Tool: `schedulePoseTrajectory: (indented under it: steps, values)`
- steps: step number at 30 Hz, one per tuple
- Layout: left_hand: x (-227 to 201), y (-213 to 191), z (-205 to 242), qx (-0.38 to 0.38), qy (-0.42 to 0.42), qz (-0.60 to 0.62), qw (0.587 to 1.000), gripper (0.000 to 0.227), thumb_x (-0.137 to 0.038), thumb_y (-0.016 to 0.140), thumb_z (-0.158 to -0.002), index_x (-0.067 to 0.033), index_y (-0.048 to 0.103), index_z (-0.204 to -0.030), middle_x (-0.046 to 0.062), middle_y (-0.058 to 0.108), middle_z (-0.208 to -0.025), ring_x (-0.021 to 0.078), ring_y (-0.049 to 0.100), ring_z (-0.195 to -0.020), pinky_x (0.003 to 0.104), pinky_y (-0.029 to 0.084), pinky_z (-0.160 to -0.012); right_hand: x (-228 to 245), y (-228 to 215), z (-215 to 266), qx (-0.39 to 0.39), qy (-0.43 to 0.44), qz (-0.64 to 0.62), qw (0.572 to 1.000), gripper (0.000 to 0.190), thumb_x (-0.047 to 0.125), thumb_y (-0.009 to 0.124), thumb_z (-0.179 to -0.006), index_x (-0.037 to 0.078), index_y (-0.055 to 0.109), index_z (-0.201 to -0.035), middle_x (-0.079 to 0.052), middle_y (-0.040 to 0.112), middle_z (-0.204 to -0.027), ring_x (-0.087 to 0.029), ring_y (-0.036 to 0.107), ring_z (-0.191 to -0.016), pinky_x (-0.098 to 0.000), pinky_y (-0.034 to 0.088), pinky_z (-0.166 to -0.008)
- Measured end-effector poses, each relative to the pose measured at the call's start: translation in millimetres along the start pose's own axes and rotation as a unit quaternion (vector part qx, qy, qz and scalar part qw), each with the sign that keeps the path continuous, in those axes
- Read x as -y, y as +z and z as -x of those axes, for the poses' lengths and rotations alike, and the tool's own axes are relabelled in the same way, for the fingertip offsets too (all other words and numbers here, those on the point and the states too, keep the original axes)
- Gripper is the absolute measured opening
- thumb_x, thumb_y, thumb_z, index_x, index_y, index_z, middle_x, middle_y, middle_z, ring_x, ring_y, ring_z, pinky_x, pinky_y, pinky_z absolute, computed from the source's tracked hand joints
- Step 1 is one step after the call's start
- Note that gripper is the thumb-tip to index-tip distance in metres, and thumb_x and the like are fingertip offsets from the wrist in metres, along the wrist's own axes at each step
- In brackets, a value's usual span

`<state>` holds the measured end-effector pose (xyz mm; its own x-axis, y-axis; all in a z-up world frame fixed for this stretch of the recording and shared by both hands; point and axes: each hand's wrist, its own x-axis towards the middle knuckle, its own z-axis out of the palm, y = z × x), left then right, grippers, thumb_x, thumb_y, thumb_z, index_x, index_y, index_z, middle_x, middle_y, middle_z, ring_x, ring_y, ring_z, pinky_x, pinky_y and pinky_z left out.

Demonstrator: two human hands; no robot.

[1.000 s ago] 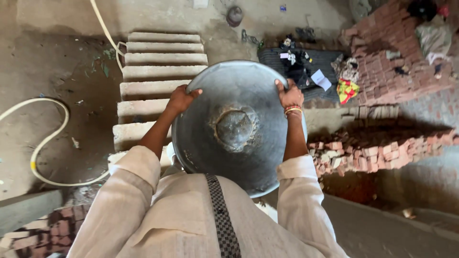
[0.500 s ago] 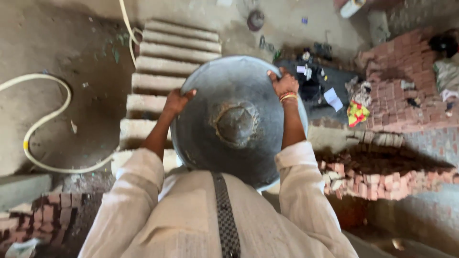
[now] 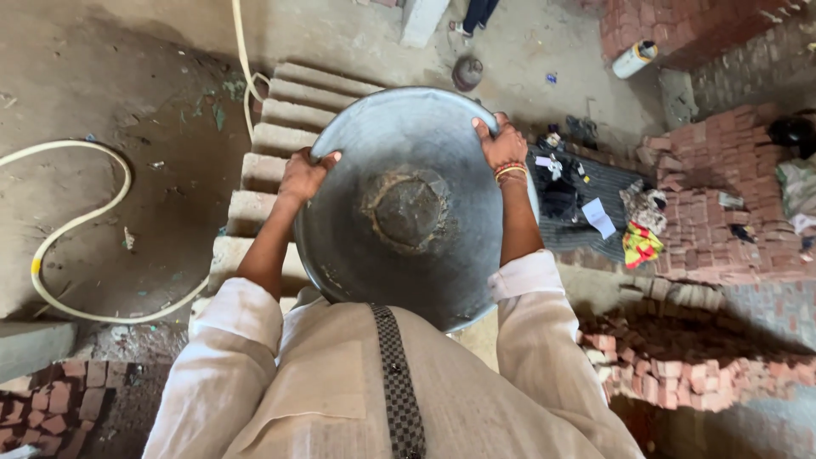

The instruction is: The person carries a large metal basin filled with sand up a set of concrete stairs, sets it down, and returns to a sand pile. They use a long-handled hoe to scoop sand into the basin, then lift the filled basin and carry it back up the stairs.

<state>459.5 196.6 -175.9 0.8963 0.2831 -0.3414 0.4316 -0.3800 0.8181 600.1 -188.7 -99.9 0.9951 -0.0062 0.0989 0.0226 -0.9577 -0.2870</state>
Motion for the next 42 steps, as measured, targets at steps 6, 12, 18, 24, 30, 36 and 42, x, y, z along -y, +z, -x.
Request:
schedulePoseTrajectory:
  steps: [6,12,18,24,30,36,42]
  values:
    - [34.2,21.3,-57.2,-0.026,0.022,-0.036,0.999,0.074,-0.062,0.074,-0.084,0.0026,0.068,-0.121,0.029,0.07,-0.115,0.0433,0.064,-0.116,0.047,0.05,-0.099,-13.0,66.3,-33.6,-0.024,-0.01,-0.048,0.999,0.065,0.068,0.062,-0.09,0.011,0.068,-0.122,-0.023,0.073,-0.11,-0.045,0.066,-0.107,-0.0517,0.05,-0.093]
    - [97.8,96.9,-144.5,-0.004,0.045,-0.128,0.991,0.081,-0.069,0.073,-0.086,0.0047,0.067,-0.12,0.031,0.067,-0.117,0.0461,0.062,-0.116,0.048,0.051,-0.097,-55.0,109.6,-34.5,0.02,0.046,-0.045,0.998,0.068,0.068,0.06,-0.089,0.012,0.066,-0.127,-0.021,0.073,-0.116,-0.043,0.067,-0.111,-0.0511,0.05,-0.097]
    - [53.8,105.3,-155.0,0.026,0.032,-0.112,0.993,0.082,-0.069,0.073,-0.08,-0.0009,0.064,-0.125,0.026,0.066,-0.123,0.0406,0.061,-0.12,0.046,0.048,-0.1,-100.2,129.2,-42.4,-0.005,0.064,-0.044,0.997,0.072,0.07,0.06,-0.089,0.012,0.064,-0.131,-0.025,0.069,-0.118,-0.048,0.063,-0.109,-0.0539,0.047,-0.095]
    - [47.4,104.1,-164.1,0.048,0.002,-0.109,0.993,0.079,-0.069,0.071,-0.081,-0.0023,0.068,-0.123,0.024,0.068,-0.124,0.0392,0.063,-0.121,0.046,0.049,-0.103,-100.2,136.0,-62.1,0.037,0.063,-0.03,0.997,0.068,0.072,0.056,-0.092,0.013,0.066,-0.124,-0.022,0.073,-0.115,-0.046,0.066,-0.112,-0.0532,0.049,-0.099]
    - [33.6,102.9,-198.1,0.044,0.015,-0.092,0.995,0.076,-0.066,0.07,-0.083,-0.0033,0.068,-0.125,0.025,0.069,-0.123,0.04,0.063,-0.121,0.047,0.05,-0.103,-100.9,145.9,-111.1,0.008,0.057,-0.001,0.998,0.071,0.07,0.059,-0.089,0.016,0.062,-0.135,-0.028,0.07,-0.109,-0.05,0.065,-0.103,-0.0549,0.048,-0.093]
    - [43.3,112.0,-228.3,0.007,0.01,-0.025,1.0,0.07,-0.062,0.073,-0.081,-0.0044,0.069,-0.12,0.024,0.069,-0.119,0.0404,0.063,-0.116,0.047,0.049,-0.099,-71.0,156.0,-153.3,-0.016,0.026,0.007,1.0,0.066,0.068,0.062,-0.09,0.014,0.066,-0.128,-0.023,0.073,-0.112,-0.047,0.066,-0.106,-0.0542,0.049,-0.095]
    - [64.4,98.7,-251.3,0.005,-0.052,-0.018,0.998,0.073,-0.065,0.069,-0.081,-0.0019,0.07,-0.118,0.025,0.074,-0.116,0.0379,0.07,-0.115,0.044,0.053,-0.101,-49.9,211.7,-194.0,-0.001,-0.009,-0.022,1.0,0.068,0.068,0.062,-0.095,0.01,0.066,-0.13,-0.024,0.071,-0.118,-0.044,0.066,-0.112,-0.05,0.049,-0.1]
